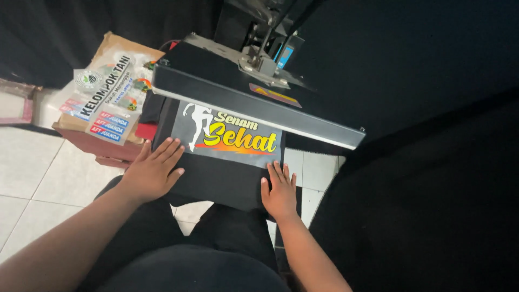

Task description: The person operates a heat press machine to apply a design onto a black t-shirt. They repeatedly open the press, adjust the t-shirt and the design sheet, and close the press to apply heat.

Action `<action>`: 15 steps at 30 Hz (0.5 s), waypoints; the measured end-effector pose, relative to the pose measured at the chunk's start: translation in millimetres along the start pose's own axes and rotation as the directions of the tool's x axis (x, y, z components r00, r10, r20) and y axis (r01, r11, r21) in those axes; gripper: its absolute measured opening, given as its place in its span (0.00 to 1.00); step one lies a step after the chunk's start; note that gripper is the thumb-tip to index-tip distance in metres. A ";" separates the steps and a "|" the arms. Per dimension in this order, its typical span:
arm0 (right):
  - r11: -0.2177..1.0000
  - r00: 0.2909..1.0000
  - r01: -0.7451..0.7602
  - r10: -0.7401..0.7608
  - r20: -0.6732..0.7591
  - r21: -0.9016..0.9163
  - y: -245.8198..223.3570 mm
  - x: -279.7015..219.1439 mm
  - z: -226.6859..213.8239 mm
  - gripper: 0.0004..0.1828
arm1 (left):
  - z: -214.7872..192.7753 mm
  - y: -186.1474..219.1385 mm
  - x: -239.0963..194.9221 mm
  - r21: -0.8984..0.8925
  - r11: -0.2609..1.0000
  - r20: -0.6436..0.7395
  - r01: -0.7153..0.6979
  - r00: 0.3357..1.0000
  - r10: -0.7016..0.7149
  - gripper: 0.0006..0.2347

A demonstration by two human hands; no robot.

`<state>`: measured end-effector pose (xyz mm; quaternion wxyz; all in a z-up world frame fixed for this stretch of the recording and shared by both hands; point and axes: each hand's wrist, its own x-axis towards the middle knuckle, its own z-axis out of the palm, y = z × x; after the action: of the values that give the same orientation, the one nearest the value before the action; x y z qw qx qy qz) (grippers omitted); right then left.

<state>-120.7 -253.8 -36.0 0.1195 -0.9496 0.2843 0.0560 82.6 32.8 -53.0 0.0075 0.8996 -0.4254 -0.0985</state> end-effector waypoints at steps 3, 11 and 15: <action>1.000 1.000 0.014 -0.014 -0.003 -0.018 2.0 -3.7 3.2 0.30 | 4.6 -2.6 2.4 0.016 1.000 0.064 0.007 0.998 -0.009 0.28; 0.999 0.999 0.051 -0.051 -0.007 -0.002 3.9 -25.8 8.6 0.30 | 0.6 -0.4 -17.3 0.057 0.998 0.131 0.007 0.991 -0.015 0.27; 0.998 0.998 0.054 -0.053 -0.015 0.033 3.3 -34.2 9.6 0.29 | -6.1 2.9 -26.3 0.082 0.996 0.188 -0.025 0.982 0.010 0.26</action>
<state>-151.4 -236.0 -40.0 0.1346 -0.9552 0.2604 0.0412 65.3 50.7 -42.2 -0.0694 0.8821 -0.4358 -0.1646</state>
